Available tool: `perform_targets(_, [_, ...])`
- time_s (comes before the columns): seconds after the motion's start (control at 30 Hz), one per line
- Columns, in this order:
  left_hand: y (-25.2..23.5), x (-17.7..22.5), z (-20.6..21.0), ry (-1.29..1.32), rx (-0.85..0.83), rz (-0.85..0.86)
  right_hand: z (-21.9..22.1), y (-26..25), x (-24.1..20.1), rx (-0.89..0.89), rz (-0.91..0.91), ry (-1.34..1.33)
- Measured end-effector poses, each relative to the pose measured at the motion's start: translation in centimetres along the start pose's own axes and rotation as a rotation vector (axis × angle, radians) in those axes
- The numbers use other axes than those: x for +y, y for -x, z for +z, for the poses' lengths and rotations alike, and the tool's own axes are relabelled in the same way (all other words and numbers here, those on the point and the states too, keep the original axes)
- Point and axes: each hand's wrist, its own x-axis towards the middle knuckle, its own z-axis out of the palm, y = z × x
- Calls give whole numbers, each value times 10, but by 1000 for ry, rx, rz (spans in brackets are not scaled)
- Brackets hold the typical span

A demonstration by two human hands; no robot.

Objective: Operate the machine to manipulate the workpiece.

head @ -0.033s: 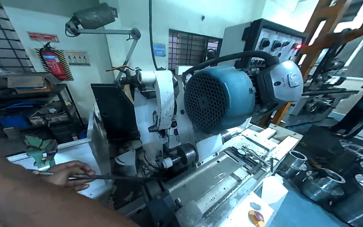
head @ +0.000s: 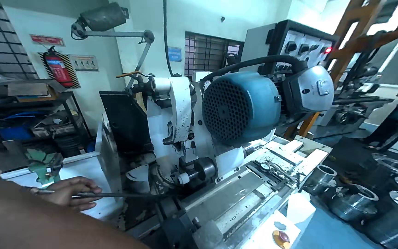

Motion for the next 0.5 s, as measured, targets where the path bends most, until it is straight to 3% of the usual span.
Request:
perform_targets(0.1, [5, 8, -9, 23, 26, 6, 38, -18, 12, -147, 54, 58])
perform_targets(0.17, [3, 11, -20, 27, 9, 41, 43, -20, 7, -159, 164, 17])
perform_targets(0.23, [5, 16, -27, 11, 3, 69, 45, -19, 2, -138, 145, 92])
perform_targets(0.33, [22, 29, -27, -38, 4, 69, 51, -9, -6, -17, 31, 282])
perform_targets(0.43, [34, 39, -28, -60, 17, 46, 64, 2, -16, 258, -61, 434])
perform_targets(0.5, [37, 42, -32, -81, 11, 46, 67, 2, -21, 307, -88, 448])
